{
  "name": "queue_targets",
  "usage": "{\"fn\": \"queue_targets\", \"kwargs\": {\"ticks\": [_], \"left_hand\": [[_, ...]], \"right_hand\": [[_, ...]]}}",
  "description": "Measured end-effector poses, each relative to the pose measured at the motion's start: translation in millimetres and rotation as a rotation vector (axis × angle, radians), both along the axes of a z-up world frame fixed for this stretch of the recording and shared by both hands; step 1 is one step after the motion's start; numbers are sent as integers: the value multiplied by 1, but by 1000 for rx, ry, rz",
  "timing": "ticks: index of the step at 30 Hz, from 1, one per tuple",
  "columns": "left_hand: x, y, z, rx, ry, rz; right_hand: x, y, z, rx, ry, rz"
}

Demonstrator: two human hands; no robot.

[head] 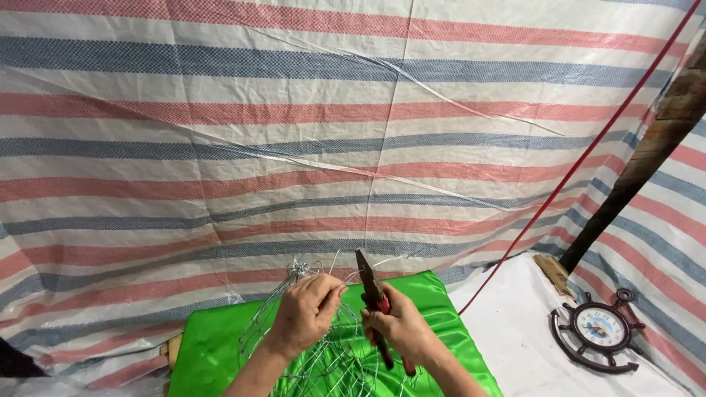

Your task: Assembling a wire cage by twisting and joining wire segments using pliers

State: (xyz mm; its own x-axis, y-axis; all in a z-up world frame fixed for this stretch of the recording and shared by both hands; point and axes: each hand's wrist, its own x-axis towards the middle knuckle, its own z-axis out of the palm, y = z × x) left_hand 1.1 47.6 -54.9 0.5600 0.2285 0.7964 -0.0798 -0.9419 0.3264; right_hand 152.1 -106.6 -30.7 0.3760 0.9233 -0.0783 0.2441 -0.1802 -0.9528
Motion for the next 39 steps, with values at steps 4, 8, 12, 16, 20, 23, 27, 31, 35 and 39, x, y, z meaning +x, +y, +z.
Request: {"fn": "queue_targets", "kwargs": {"ticks": [4, 8, 12, 16, 20, 23, 27, 31, 35, 39], "left_hand": [[-18, -4, 15, -135, -37, -210], [-23, -1, 10, -194, -76, -252], [-29, 2, 13, -198, -57, -247], [-21, 5, 11, -124, -6, -119], [1, 0, 4, -34, 21, -16], [24, -2, -1, 109, 107, 134], [40, -5, -11, 92, 82, 228], [18, -13, -3, 48, 62, 117], [-3, -6, -7, 16, -4, -23], [-15, -5, 4, -182, -69, -256]], "right_hand": [[-35, -15, 3, 237, 829, 96], [-47, -13, -19, 330, 1144, 310], [-39, -5, -17, 277, 945, 256], [6, 15, -23, 64, 254, 91], [40, 31, -49, -22, -469, -116], [58, 45, -71, 83, -858, -133], [55, 54, -80, 41, -1144, -247], [16, 21, -24, 47, -63, -106], [-16, -6, -16, 222, 595, 125], [-39, -10, -32, 342, 1172, 352]]}}
